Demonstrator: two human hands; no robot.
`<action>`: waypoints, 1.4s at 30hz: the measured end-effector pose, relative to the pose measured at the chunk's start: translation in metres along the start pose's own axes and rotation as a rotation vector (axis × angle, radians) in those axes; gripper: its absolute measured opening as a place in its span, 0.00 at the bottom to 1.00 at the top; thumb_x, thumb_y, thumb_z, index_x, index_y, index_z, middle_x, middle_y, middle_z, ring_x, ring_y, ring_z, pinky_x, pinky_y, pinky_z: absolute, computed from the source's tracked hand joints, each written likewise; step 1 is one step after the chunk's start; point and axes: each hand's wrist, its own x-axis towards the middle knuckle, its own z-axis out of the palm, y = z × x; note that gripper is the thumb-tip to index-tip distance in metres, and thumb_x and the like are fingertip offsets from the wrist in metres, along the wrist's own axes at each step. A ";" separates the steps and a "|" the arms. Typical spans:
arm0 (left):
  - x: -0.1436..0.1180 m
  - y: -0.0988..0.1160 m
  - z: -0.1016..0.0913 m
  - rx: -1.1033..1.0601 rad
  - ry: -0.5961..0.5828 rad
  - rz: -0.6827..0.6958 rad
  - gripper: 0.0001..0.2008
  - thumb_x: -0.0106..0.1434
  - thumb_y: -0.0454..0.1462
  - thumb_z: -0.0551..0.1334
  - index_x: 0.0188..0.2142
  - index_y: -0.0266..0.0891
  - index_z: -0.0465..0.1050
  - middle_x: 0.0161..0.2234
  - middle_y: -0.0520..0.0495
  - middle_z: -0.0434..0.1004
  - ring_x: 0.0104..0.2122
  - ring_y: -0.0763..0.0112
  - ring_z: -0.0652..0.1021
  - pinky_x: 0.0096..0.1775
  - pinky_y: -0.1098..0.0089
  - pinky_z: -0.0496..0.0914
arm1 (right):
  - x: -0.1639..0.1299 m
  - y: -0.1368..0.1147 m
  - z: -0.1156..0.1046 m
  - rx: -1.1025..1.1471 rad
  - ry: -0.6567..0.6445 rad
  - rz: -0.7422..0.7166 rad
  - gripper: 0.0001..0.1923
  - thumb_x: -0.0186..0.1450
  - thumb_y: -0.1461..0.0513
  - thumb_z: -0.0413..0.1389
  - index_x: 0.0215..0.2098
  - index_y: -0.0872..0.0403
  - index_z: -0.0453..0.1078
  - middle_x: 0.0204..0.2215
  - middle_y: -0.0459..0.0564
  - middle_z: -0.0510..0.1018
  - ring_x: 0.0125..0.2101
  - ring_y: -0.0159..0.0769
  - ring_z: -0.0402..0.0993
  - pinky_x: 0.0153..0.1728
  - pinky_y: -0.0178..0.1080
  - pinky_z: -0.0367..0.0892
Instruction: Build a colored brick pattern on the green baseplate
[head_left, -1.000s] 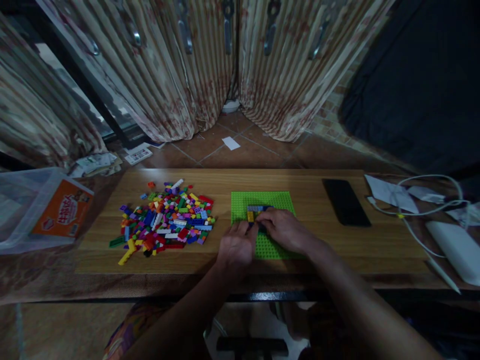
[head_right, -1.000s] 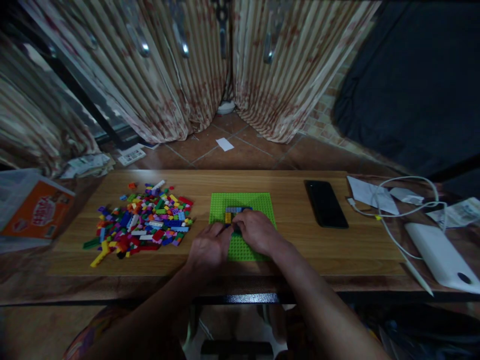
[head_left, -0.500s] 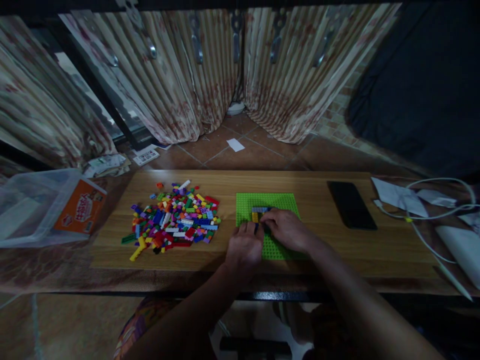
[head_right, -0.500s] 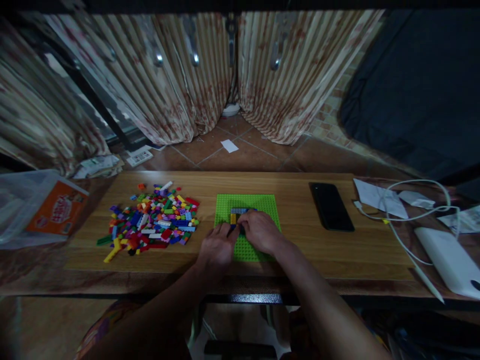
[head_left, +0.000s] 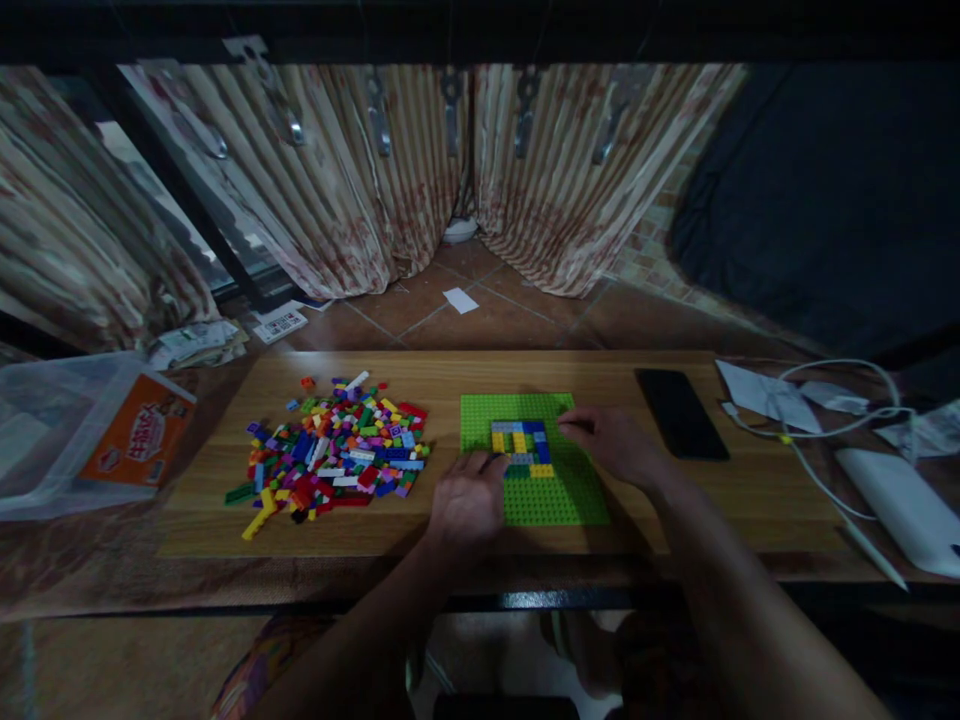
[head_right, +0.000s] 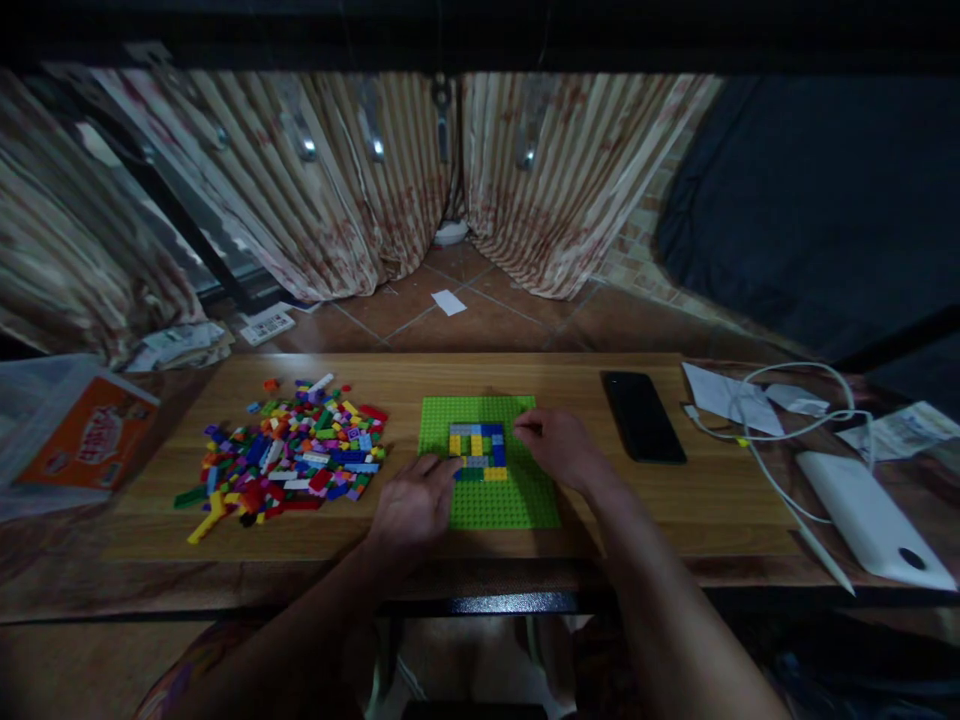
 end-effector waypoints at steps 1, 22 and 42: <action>0.000 -0.002 -0.003 -0.043 0.019 -0.021 0.18 0.67 0.36 0.50 0.54 0.42 0.68 0.43 0.44 0.75 0.42 0.63 0.76 0.44 0.64 0.70 | -0.001 0.000 0.001 -0.014 -0.036 -0.013 0.12 0.63 0.60 0.52 0.37 0.54 0.77 0.35 0.50 0.82 0.36 0.40 0.77 0.39 0.40 0.67; -0.007 -0.147 -0.105 -0.360 0.376 -0.396 0.13 0.58 0.38 0.57 0.35 0.34 0.78 0.28 0.48 0.79 0.27 0.70 0.75 0.31 0.74 0.66 | -0.003 0.006 0.030 -0.120 -0.142 0.022 0.15 0.56 0.49 0.58 0.28 0.51 0.75 0.24 0.47 0.78 0.26 0.38 0.73 0.27 0.38 0.60; -0.005 -0.117 -0.083 -0.077 -0.044 -0.085 0.12 0.48 0.29 0.58 0.29 0.41 0.79 0.31 0.47 0.79 0.36 0.64 0.77 0.41 0.69 0.69 | -0.004 0.006 0.028 -0.114 -0.199 0.025 0.16 0.56 0.47 0.57 0.26 0.49 0.74 0.22 0.45 0.78 0.25 0.39 0.74 0.26 0.39 0.62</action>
